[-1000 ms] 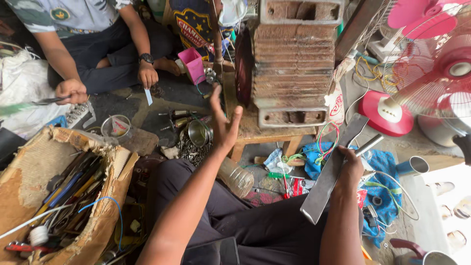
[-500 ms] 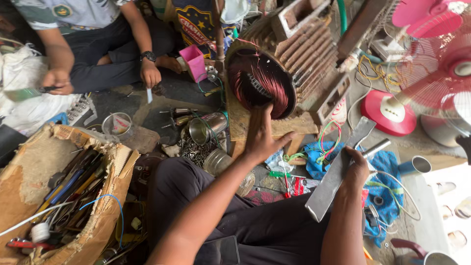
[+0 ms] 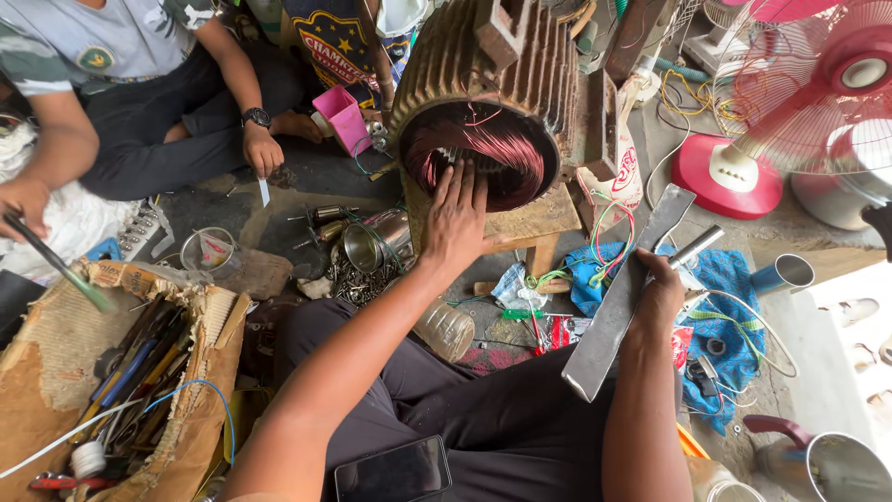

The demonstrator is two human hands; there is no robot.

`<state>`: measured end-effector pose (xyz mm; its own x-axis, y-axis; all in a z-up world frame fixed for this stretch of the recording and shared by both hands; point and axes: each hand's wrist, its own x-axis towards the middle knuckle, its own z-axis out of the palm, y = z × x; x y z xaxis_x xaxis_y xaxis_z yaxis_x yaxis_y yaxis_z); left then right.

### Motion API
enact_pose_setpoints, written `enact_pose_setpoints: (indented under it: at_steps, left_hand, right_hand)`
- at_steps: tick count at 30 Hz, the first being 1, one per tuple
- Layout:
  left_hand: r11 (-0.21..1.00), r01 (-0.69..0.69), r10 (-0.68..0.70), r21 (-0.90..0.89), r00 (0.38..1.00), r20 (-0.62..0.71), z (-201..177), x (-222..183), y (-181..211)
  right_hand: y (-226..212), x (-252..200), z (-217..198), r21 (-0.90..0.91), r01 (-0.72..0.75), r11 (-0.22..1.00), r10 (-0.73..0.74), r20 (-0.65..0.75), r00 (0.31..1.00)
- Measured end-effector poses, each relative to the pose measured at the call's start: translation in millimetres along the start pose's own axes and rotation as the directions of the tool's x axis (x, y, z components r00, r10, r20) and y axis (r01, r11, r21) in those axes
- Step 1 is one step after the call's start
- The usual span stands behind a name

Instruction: The person uses a metal bar and hammer to tap and adjust the copper windings inside a motor stator. They repeatedly insert the bar into the winding slots and strike it to compact or align the coils, occasionally rotating the stator to access different sections.

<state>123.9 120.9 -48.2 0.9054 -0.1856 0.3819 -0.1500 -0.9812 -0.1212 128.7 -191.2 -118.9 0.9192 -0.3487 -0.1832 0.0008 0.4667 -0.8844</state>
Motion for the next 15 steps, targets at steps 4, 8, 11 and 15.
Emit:
enact_pose_setpoints:
  at_steps: [4,8,11,15]
  left_hand:
    - [0.982,0.097,-0.101,-0.162,0.995,-0.017,-6.5,-3.4,23.3]
    - [0.948,0.218,-0.209,-0.232,0.976,0.061,-11.4,-3.0,45.6]
    - [0.968,0.180,-0.176,-0.177,0.984,0.039,-9.6,-3.1,43.7]
    - [0.997,0.074,-0.075,0.015,0.992,0.101,-6.8,-3.5,28.4]
  right_hand:
    - [-4.4,-2.8,3.9,0.041,-0.073,0.996,0.073,-0.003,0.997]
    - [-3.7,-3.7,4.3,0.045,-0.024,0.999,0.023,0.023,0.999]
    - [-2.7,-2.2,4.8,0.060,-0.034,0.998,0.033,0.015,0.999]
    - [-2.7,-2.1,4.2,0.077,-0.054,0.996,0.052,0.037,0.998]
